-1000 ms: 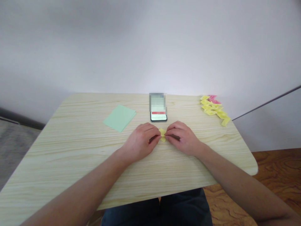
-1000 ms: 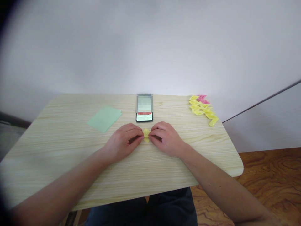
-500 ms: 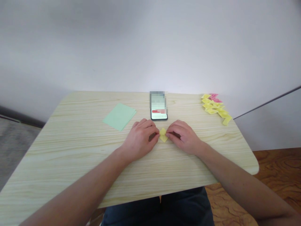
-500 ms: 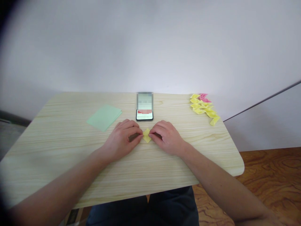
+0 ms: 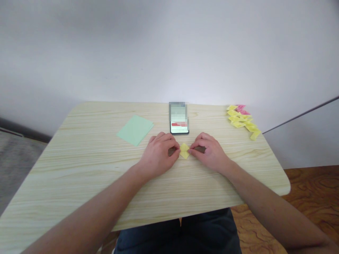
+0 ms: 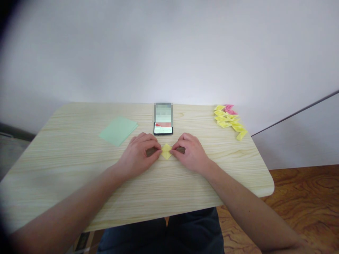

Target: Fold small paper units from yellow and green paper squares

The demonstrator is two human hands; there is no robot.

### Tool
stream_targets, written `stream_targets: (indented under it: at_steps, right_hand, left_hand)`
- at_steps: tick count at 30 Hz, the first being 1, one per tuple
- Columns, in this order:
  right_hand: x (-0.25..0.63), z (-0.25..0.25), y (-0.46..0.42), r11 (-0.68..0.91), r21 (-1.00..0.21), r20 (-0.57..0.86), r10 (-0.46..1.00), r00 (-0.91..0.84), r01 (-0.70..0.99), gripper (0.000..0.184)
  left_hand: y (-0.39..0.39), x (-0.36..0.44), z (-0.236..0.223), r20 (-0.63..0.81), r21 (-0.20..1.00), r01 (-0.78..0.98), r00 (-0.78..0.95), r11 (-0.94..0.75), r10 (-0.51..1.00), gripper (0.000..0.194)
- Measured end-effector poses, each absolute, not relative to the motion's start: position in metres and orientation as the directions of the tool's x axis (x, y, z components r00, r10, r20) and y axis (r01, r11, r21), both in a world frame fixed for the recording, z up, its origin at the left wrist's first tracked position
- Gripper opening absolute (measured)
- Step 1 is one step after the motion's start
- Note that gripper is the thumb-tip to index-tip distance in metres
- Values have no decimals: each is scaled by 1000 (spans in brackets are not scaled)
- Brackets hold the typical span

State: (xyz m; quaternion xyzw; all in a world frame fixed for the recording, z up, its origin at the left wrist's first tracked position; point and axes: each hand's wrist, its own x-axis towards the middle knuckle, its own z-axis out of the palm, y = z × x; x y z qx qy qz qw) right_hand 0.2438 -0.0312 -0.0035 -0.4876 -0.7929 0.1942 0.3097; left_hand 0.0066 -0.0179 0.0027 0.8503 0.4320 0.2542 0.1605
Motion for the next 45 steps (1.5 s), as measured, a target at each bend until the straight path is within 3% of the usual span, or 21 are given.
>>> stream_targets:
  at_steps: [7,19,30,35,39,42,45]
  right_hand:
    - [247,-1,-30,458,-570,272,889,-369,682,3]
    - [233,-2,-34,383,-479,259,921,-290,790,17]
    - [229,-4,-36,356,-447,266,929,-258,820,15]
    - [230,-5,-36,351,-470,268,931,-249,810,16]
    - [234,-5,-33,362,-521,273,929,-250,773,13]
    - [238,-3,-30,370,-559,233,929,-287,742,8]
    - [241,0,-28,375,-576,206,927,-314,726,1]
  left_hand:
    - [-18,6,3,305,507,646,485,-571,820,8]
    - [-17,9,0,304,535,666,422,-520,854,20]
    - [-23,20,-3,301,420,759,401,-497,865,18]
    - [-25,21,-2,300,350,793,408,-498,862,17]
    - [-25,19,-2,311,394,764,412,-510,857,5]
    - [-24,17,-1,297,427,732,441,-531,847,21]
    - [-23,16,0,274,426,721,473,-547,837,22]
